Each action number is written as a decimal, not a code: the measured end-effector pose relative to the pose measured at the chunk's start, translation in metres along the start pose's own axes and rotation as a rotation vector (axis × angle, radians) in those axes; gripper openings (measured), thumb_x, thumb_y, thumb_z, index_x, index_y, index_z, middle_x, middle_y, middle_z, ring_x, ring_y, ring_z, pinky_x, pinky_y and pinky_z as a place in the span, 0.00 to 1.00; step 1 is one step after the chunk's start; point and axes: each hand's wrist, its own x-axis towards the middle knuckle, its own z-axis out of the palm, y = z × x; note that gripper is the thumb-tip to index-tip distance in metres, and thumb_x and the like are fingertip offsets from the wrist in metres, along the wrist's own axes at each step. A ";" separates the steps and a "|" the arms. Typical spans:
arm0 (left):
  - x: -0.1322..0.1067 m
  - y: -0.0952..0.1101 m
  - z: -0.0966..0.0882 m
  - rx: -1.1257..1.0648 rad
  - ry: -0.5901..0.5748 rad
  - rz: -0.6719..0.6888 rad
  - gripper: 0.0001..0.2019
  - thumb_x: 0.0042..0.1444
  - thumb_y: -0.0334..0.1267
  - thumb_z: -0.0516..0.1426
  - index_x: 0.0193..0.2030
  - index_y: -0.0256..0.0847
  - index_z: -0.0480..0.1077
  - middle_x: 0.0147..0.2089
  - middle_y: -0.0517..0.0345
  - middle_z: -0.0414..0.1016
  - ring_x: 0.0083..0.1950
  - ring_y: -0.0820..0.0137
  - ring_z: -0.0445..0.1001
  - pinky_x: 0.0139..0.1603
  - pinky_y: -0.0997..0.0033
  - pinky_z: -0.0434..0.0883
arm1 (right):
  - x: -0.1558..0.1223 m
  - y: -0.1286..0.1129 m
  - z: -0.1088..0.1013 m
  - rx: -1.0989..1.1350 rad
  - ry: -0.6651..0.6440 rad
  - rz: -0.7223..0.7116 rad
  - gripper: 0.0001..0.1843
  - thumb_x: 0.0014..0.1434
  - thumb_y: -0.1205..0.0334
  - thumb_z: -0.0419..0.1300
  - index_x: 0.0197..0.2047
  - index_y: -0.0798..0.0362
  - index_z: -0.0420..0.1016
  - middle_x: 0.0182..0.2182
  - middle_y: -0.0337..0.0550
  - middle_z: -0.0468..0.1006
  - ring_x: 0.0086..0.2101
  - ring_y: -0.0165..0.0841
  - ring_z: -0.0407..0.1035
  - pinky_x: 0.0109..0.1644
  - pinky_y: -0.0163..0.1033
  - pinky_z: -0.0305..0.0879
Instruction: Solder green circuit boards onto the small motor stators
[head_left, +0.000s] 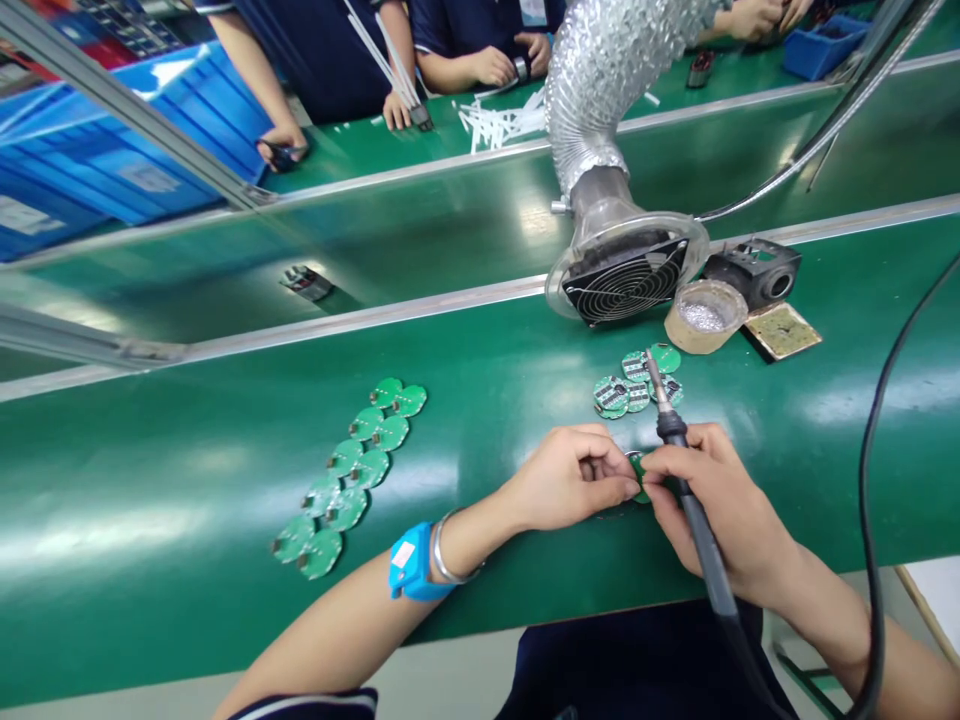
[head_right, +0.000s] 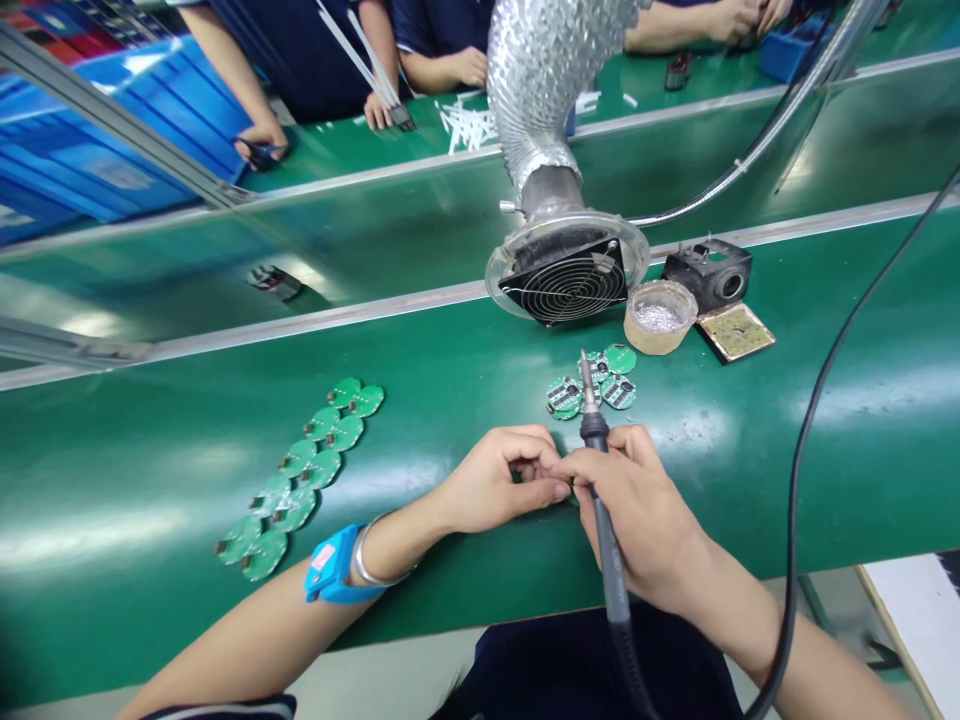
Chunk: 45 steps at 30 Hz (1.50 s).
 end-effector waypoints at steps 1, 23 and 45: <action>0.000 -0.001 0.001 -0.030 0.005 -0.026 0.05 0.50 0.33 0.64 0.28 0.33 0.75 0.28 0.62 0.67 0.23 0.82 0.63 0.22 0.81 0.61 | -0.004 0.000 0.003 -0.037 0.001 0.011 0.13 0.61 0.74 0.54 0.47 0.51 0.68 0.30 0.40 0.73 0.35 0.35 0.64 0.37 0.40 0.67; 0.000 0.015 0.003 0.361 0.050 0.146 0.03 0.48 0.27 0.60 0.26 0.36 0.75 0.26 0.61 0.69 0.27 0.77 0.67 0.27 0.79 0.63 | -0.049 -0.044 -0.047 -0.168 0.027 0.012 0.20 0.56 0.73 0.57 0.52 0.53 0.72 0.35 0.46 0.80 0.34 0.40 0.75 0.34 0.44 0.74; -0.003 0.021 0.009 0.463 0.088 0.098 0.04 0.47 0.28 0.58 0.25 0.37 0.74 0.26 0.61 0.69 0.27 0.76 0.66 0.28 0.77 0.64 | -0.040 -0.039 -0.045 -0.161 0.095 -0.032 0.20 0.53 0.72 0.58 0.50 0.53 0.73 0.30 0.42 0.81 0.28 0.36 0.75 0.30 0.42 0.73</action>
